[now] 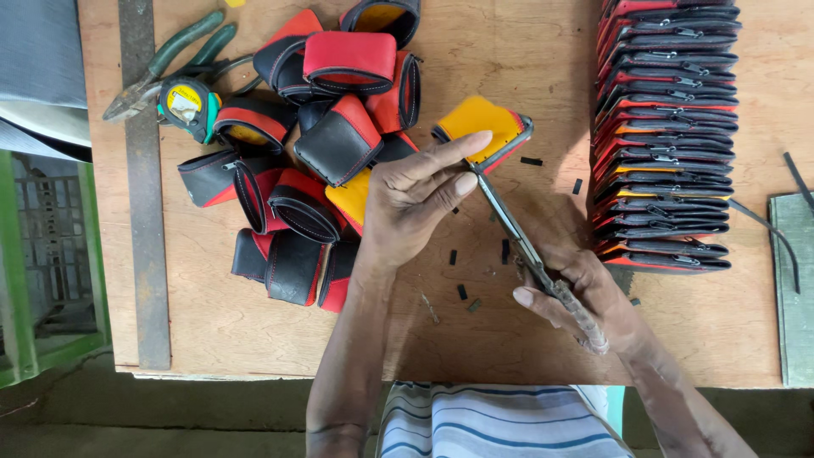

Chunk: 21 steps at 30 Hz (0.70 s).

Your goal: The person uses shears to trim excess material from the edges of small red, black, and yellow pouches. They handle each pouch one at a time, rotate it to cut different sides, and place the finished items into a stack on the table.

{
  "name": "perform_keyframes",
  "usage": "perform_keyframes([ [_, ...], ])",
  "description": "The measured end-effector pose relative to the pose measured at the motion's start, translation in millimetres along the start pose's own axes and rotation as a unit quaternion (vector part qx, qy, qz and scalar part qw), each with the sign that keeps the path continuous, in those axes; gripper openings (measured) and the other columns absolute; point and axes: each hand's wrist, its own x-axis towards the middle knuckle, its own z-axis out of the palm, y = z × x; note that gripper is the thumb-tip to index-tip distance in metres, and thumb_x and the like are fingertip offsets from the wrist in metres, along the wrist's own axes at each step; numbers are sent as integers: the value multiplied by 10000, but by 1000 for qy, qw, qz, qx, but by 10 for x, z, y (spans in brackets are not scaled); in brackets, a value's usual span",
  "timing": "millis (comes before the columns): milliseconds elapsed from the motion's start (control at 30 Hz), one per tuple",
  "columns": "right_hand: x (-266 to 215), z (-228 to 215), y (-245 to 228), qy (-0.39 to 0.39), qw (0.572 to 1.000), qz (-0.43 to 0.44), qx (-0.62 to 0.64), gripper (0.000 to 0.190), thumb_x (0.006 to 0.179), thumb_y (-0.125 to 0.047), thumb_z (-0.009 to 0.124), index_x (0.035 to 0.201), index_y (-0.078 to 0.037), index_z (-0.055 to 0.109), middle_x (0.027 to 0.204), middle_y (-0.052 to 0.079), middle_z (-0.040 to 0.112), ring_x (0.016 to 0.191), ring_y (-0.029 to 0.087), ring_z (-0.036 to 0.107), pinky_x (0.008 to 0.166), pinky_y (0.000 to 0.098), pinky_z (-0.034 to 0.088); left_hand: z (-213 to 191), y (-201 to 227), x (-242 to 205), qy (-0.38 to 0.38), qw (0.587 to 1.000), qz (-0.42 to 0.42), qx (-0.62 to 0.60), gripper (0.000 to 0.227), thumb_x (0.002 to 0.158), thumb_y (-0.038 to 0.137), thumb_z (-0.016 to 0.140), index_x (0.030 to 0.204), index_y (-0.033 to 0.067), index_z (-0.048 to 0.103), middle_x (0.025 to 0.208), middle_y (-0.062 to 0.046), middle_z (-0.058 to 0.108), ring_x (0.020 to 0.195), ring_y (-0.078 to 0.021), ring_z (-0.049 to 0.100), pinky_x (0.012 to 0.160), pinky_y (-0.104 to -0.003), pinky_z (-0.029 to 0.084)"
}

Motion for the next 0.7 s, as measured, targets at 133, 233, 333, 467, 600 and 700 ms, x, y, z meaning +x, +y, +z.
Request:
perform_keyframes([
  [133, -127, 4, 30, 23, 1000, 19, -10, 234, 873, -193, 757, 762, -89, 579, 607, -36, 445, 472, 59, 429, 419, 272, 322, -50, -124, -16, -2, 1000, 3, -10, 425, 1050, -102, 708, 1450, -2, 604, 1077, -11, 697, 921, -20, 572, 823, -155, 469],
  [233, -178, -10, 51, 65, 996, -30, -49, 234, 870, -189, 764, 776, -88, 575, 622, -36, 447, 490, 57, 407, 428, 272, 310, -67, -110, -4, -14, 1000, 13, -9, 525, 1024, -111, 693, 1515, 8, 552, 1208, -37, 684, 1047, -52, 620, 929, -190, 515],
  [333, -259, 15, -38, 120, 983, 25, -138, 263, 826, -196, 797, 792, -62, 573, 572, 12, 463, 491, 82, 389, 438, 288, 320, -54, -54, -6, -40, 998, 23, -31, 568, 992, -111, 680, 1524, 9, 519, 1447, -19, 599, 945, -32, 565, 918, -190, 505],
  [467, -308, 180, -232, 171, 970, 142, -104, 160, 965, -181, 727, 995, -38, 661, 679, 81, 665, 488, 125, 633, 448, 302, 491, 31, -82, -18, -53, 997, -37, -41, 584, 989, -89, 622, 1550, 6, 495, 1382, -30, 611, 1028, -37, 570, 978, -216, 505],
  [600, -216, 173, -298, 205, 917, 11, -342, 416, 798, -133, 768, 1168, 7, 640, 854, 169, 720, 717, 296, 710, 625, 408, 562, 87, -156, -52, -65, 994, -90, -4, 597, 964, -99, 616, 1543, 1, 513, 1261, -40, 637, 1025, -54, 584, 897, -210, 500],
  [700, -185, 207, -392, 205, 915, 43, -346, 472, 800, -144, 787, 1230, -23, 632, 929, 175, 729, 754, 316, 735, 662, 439, 585, 124, -139, -119, -85, 990, -111, -18, 575, 970, -109, 613, 1527, 0, 524, 1295, -38, 641, 1057, -58, 589, 939, -201, 503],
])
